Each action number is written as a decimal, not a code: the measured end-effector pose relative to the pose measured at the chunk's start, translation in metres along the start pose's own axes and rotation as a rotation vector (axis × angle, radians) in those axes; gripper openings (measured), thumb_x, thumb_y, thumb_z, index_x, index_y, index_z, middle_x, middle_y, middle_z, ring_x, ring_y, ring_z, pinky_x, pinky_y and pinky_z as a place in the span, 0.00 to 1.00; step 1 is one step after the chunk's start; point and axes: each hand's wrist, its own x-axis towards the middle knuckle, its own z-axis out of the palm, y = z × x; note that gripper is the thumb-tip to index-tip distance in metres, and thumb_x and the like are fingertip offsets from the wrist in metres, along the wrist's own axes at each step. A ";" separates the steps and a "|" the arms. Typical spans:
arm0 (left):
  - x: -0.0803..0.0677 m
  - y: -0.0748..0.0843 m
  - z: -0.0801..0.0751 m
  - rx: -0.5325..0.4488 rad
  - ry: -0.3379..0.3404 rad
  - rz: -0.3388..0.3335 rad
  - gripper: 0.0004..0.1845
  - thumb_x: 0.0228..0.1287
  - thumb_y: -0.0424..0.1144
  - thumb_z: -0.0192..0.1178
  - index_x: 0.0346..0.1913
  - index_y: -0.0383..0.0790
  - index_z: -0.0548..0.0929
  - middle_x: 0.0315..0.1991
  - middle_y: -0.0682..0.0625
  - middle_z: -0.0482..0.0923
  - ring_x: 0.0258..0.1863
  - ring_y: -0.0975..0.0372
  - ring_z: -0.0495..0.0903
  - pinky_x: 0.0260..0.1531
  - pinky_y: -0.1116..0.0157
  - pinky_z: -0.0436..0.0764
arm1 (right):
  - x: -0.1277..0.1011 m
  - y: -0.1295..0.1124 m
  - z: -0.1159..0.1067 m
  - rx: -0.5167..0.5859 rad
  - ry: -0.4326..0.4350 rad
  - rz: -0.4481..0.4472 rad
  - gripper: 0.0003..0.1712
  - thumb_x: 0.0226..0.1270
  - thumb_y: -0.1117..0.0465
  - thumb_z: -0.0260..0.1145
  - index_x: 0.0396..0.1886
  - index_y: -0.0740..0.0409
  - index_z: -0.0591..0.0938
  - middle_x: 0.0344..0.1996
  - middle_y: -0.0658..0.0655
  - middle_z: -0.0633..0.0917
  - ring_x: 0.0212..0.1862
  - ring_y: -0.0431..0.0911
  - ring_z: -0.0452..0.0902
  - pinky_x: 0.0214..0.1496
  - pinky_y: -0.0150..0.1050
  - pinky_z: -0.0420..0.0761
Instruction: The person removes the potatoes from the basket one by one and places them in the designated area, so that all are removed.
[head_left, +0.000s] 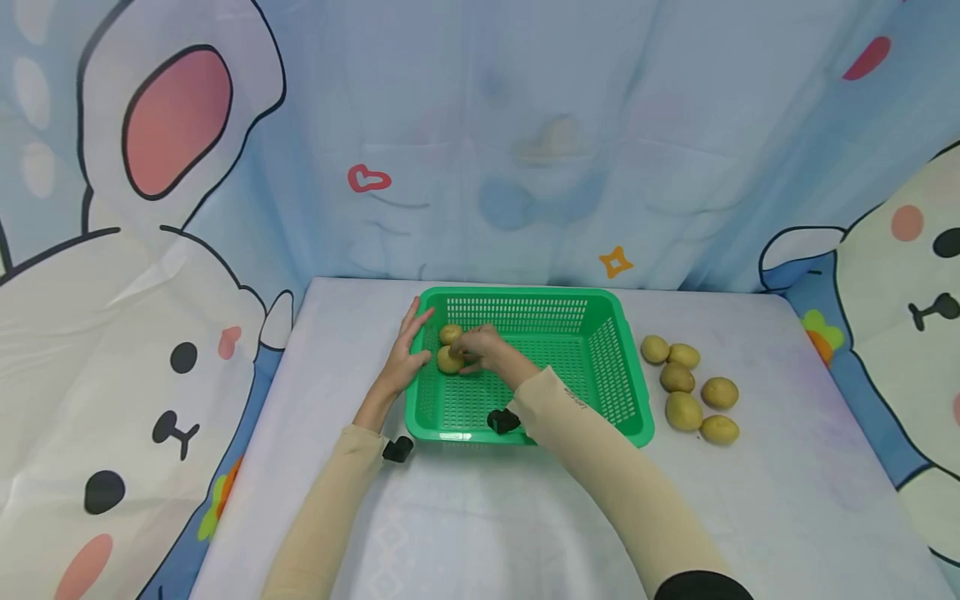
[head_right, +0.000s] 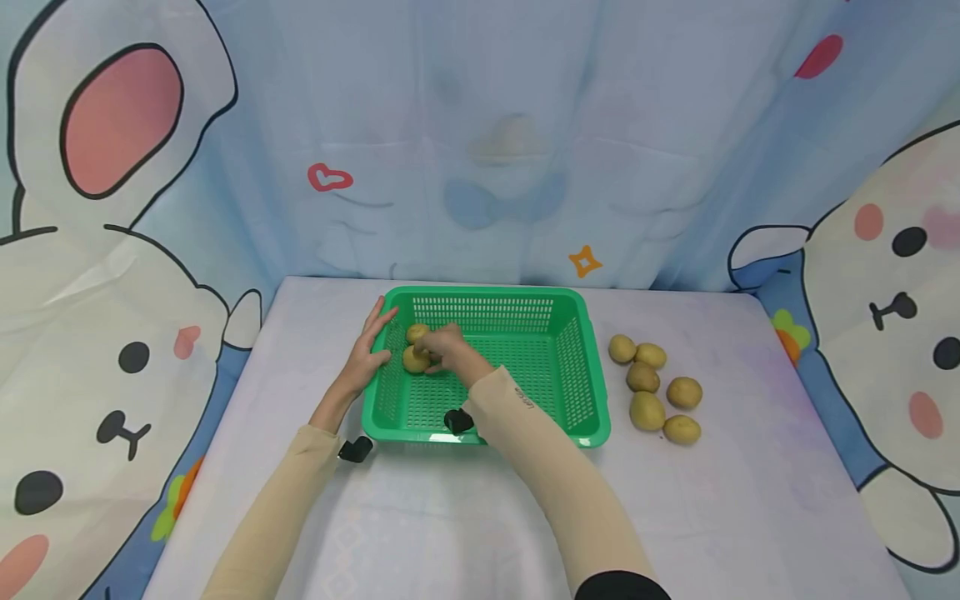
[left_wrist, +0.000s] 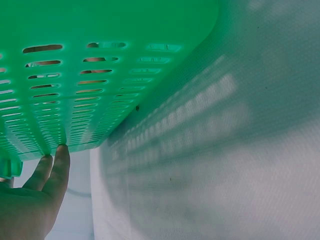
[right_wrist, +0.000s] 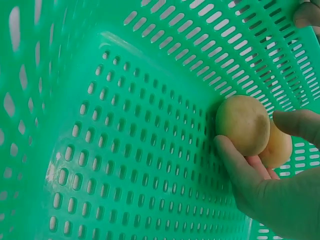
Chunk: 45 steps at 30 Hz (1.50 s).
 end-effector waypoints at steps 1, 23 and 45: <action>0.000 0.000 0.000 0.000 0.001 -0.001 0.40 0.52 0.18 0.45 0.74 0.24 0.55 0.79 0.39 0.30 0.77 0.48 0.28 0.67 0.40 0.50 | 0.001 0.000 0.000 -0.004 0.007 0.007 0.31 0.58 0.75 0.66 0.60 0.68 0.65 0.59 0.69 0.70 0.60 0.64 0.72 0.50 0.54 0.81; 0.009 -0.044 0.004 0.017 0.056 0.084 0.43 0.47 0.28 0.47 0.75 0.35 0.61 0.80 0.46 0.34 0.78 0.52 0.33 0.67 0.38 0.49 | -0.009 -0.009 -0.016 -0.006 -0.045 -0.021 0.33 0.61 0.73 0.66 0.65 0.70 0.65 0.59 0.70 0.71 0.60 0.64 0.74 0.45 0.46 0.84; 0.000 0.002 0.003 0.039 0.025 -0.005 0.41 0.49 0.18 0.46 0.73 0.24 0.57 0.79 0.36 0.32 0.77 0.45 0.31 0.68 0.41 0.50 | -0.040 -0.015 -0.100 0.019 -0.063 -0.116 0.30 0.68 0.70 0.59 0.70 0.68 0.67 0.68 0.68 0.66 0.67 0.64 0.67 0.61 0.54 0.74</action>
